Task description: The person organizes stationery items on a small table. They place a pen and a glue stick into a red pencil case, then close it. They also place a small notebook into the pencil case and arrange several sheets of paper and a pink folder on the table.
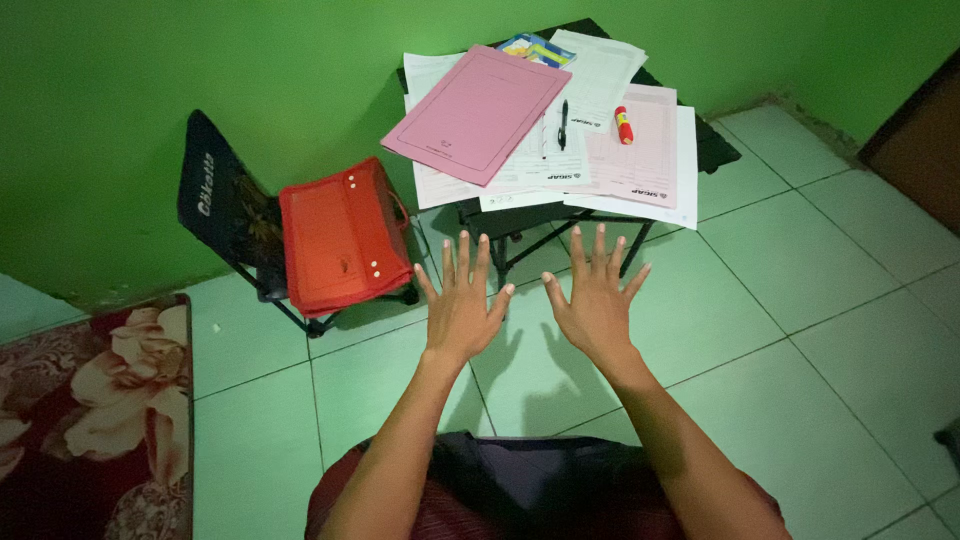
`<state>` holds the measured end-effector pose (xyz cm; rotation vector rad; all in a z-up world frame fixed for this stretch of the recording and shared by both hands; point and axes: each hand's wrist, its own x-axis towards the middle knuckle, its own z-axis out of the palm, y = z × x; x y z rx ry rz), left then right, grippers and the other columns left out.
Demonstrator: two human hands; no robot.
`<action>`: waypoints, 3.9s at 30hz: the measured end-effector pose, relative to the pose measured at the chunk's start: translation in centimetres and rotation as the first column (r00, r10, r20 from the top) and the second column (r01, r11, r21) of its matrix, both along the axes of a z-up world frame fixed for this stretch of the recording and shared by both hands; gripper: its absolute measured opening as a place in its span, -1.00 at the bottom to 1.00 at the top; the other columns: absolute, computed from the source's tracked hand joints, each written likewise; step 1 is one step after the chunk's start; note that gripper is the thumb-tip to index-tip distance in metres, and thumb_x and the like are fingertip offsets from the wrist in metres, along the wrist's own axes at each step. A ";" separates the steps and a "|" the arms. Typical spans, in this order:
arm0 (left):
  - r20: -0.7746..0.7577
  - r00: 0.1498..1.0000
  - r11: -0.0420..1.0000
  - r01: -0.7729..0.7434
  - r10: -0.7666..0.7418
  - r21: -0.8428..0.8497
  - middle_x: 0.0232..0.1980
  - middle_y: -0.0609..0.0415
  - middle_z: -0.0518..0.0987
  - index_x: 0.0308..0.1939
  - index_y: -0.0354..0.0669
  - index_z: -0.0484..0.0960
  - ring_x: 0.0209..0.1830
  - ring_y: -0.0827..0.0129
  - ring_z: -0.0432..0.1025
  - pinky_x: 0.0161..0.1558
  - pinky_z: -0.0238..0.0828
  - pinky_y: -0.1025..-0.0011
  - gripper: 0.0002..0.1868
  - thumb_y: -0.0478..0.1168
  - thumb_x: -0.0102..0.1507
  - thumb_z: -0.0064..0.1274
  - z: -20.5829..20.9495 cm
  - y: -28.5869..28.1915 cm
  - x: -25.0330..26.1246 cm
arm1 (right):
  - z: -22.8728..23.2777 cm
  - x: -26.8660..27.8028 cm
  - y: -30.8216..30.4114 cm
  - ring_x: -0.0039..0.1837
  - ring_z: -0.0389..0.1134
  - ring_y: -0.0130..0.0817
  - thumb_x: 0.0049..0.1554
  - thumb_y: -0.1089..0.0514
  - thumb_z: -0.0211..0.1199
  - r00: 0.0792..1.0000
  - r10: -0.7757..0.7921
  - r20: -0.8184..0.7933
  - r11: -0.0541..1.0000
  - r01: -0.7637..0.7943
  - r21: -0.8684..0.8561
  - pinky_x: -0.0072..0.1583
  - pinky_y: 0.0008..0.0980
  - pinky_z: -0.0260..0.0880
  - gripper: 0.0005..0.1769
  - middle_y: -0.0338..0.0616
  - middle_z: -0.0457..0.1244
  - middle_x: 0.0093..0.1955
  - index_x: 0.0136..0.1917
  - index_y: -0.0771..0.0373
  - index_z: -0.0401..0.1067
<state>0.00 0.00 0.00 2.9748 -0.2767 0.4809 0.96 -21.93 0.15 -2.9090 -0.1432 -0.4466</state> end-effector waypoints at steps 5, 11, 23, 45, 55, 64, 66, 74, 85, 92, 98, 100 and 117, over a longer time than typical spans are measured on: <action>-0.055 0.997 0.986 0.035 -0.044 -0.161 0.67 -0.15 -0.14 0.62 -0.03 -0.11 0.66 -0.13 -0.26 0.39 -0.49 -0.51 -0.13 0.25 0.37 -0.18 3.8 -0.4 -1.8 | 3.3 -1.9 0.9 0.68 -0.43 0.33 0.25 -0.31 -0.01 1.000 0.012 0.005 0.986 -0.012 0.165 0.41 0.63 -0.61 -0.11 0.16 -0.31 0.71 0.67 0.11 -0.15; -0.050 0.998 0.987 0.034 -0.043 -0.159 0.67 -0.15 -0.15 0.62 -0.02 -0.11 0.66 -0.13 -0.27 0.39 -0.48 -0.50 -0.13 0.25 0.36 -0.20 4.9 -0.6 -2.1 | 3.9 -2.2 1.1 0.68 -0.42 0.33 0.25 -0.32 -0.02 0.999 0.013 0.033 0.988 -0.017 0.152 0.40 0.65 -0.59 -0.10 0.19 -0.28 0.70 0.67 0.14 -0.13; -0.107 0.994 0.991 0.010 -0.024 -0.133 0.67 -0.08 -0.16 0.62 -0.02 -0.12 0.66 0.02 -0.27 0.42 -0.52 -0.45 -0.14 0.26 0.37 -0.25 4.6 -0.3 -1.9 | 3.0 -1.7 0.9 0.66 -0.43 0.37 0.25 -0.32 -0.03 1.000 0.018 0.024 0.992 -0.021 0.128 0.39 0.66 -0.61 -0.09 0.22 -0.30 0.70 0.66 0.15 -0.16; -0.106 0.994 0.996 0.002 -0.011 -0.086 0.65 -0.12 -0.13 0.59 -0.06 -0.06 0.64 0.01 -0.27 0.42 -0.52 -0.43 -0.16 0.25 0.35 -0.25 4.8 -0.5 -1.9 | 3.3 -1.5 0.9 0.65 -0.46 0.38 0.25 -0.31 -0.02 0.999 0.038 -0.005 0.994 -0.037 0.108 0.36 0.68 -0.61 -0.07 0.27 -0.32 0.68 0.66 0.23 -0.17; -0.081 0.996 0.994 0.019 -0.028 -0.109 0.65 -0.12 -0.11 0.60 -0.10 -0.06 0.65 0.02 -0.24 0.43 -0.47 -0.43 -0.14 0.25 0.36 -0.23 4.1 -0.5 -1.8 | 3.0 -1.4 0.9 0.66 -0.47 0.35 0.25 -0.32 -0.03 0.999 0.033 -0.008 0.990 -0.031 0.135 0.38 0.66 -0.65 -0.08 0.23 -0.32 0.69 0.66 0.20 -0.16; -0.081 0.996 0.993 0.027 -0.036 -0.116 0.66 -0.10 -0.11 0.60 -0.12 -0.06 0.66 0.03 -0.22 0.44 -0.45 -0.42 -0.14 0.26 0.37 -0.25 4.2 -0.5 -2.0 | 3.1 -1.8 0.9 0.68 -0.44 0.35 0.25 -0.31 0.00 0.999 0.033 0.028 0.983 -0.037 0.178 0.40 0.67 -0.63 -0.08 0.22 -0.29 0.70 0.67 0.19 -0.15; -0.073 0.997 0.994 0.026 -0.034 -0.108 0.66 -0.10 -0.11 0.60 -0.12 -0.06 0.66 0.02 -0.22 0.44 -0.45 -0.42 -0.15 0.25 0.38 -0.25 4.2 -0.6 -2.0 | 3.2 -1.7 0.9 0.67 -0.43 0.36 0.25 -0.31 -0.01 0.999 0.029 0.032 0.985 -0.034 0.171 0.39 0.67 -0.62 -0.08 0.23 -0.28 0.70 0.67 0.20 -0.15; -0.070 0.997 0.993 0.029 -0.037 -0.116 0.67 -0.11 -0.10 0.60 -0.12 -0.05 0.67 0.02 -0.23 0.44 -0.45 -0.42 -0.14 0.25 0.37 -0.23 3.9 -0.6 -2.0 | 3.3 -1.8 0.8 0.68 -0.44 0.35 0.25 -0.31 -0.01 1.000 0.026 0.014 0.985 -0.028 0.170 0.41 0.66 -0.63 -0.08 0.23 -0.28 0.70 0.67 0.20 -0.15; -0.060 0.997 0.989 0.037 -0.046 -0.146 0.66 -0.12 -0.09 0.60 -0.14 -0.04 0.66 0.00 -0.21 0.44 -0.44 -0.42 -0.13 0.25 0.37 -0.22 4.0 -0.6 -2.0 | 3.3 -1.8 0.8 0.68 -0.45 0.33 0.25 -0.31 0.00 1.000 0.025 0.010 0.983 -0.026 0.180 0.41 0.64 -0.65 -0.08 0.20 -0.28 0.71 0.67 0.17 -0.17; -0.083 0.996 0.990 0.020 -0.032 -0.143 0.65 -0.12 -0.09 0.59 -0.13 -0.05 0.64 0.01 -0.22 0.43 -0.45 -0.41 -0.13 0.25 0.35 -0.21 4.6 -0.6 -2.1 | 3.7 -1.9 0.9 0.67 -0.44 0.36 0.26 -0.31 0.00 0.999 0.032 0.002 0.988 -0.032 0.152 0.39 0.64 -0.65 -0.08 0.24 -0.28 0.69 0.66 0.20 -0.15; -0.090 0.995 0.989 0.018 -0.032 -0.149 0.66 -0.12 -0.09 0.60 -0.15 -0.06 0.66 0.00 -0.22 0.44 -0.42 -0.41 -0.13 0.24 0.37 -0.21 4.7 -0.6 -2.2 | 3.8 -2.1 1.0 0.68 -0.44 0.33 0.25 -0.31 -0.01 1.000 0.024 -0.013 0.987 -0.022 0.162 0.41 0.63 -0.63 -0.08 0.21 -0.28 0.70 0.67 0.19 -0.16; -0.082 0.996 0.990 0.018 -0.030 -0.142 0.66 -0.12 -0.09 0.60 -0.15 -0.06 0.66 -0.01 -0.22 0.44 -0.42 -0.41 -0.13 0.25 0.37 -0.21 4.6 -0.5 -2.2 | 3.8 -2.0 1.0 0.67 -0.44 0.33 0.25 -0.31 -0.01 1.000 0.024 -0.019 0.988 -0.021 0.152 0.41 0.64 -0.63 -0.08 0.21 -0.28 0.70 0.66 0.19 -0.16; 0.024 0.995 0.961 0.104 -0.101 -0.256 0.64 -0.22 -0.08 0.58 -0.21 0.00 0.62 -0.22 -0.23 0.42 -0.40 -0.42 -0.13 0.23 0.37 -0.17 6.1 -0.7 -3.1 | 4.5 -2.0 2.4 0.67 -0.43 0.29 0.21 -0.33 0.02 1.000 0.000 0.013 0.995 -0.001 0.105 0.41 0.64 -0.60 -0.07 0.13 -0.29 0.71 0.66 0.12 -0.14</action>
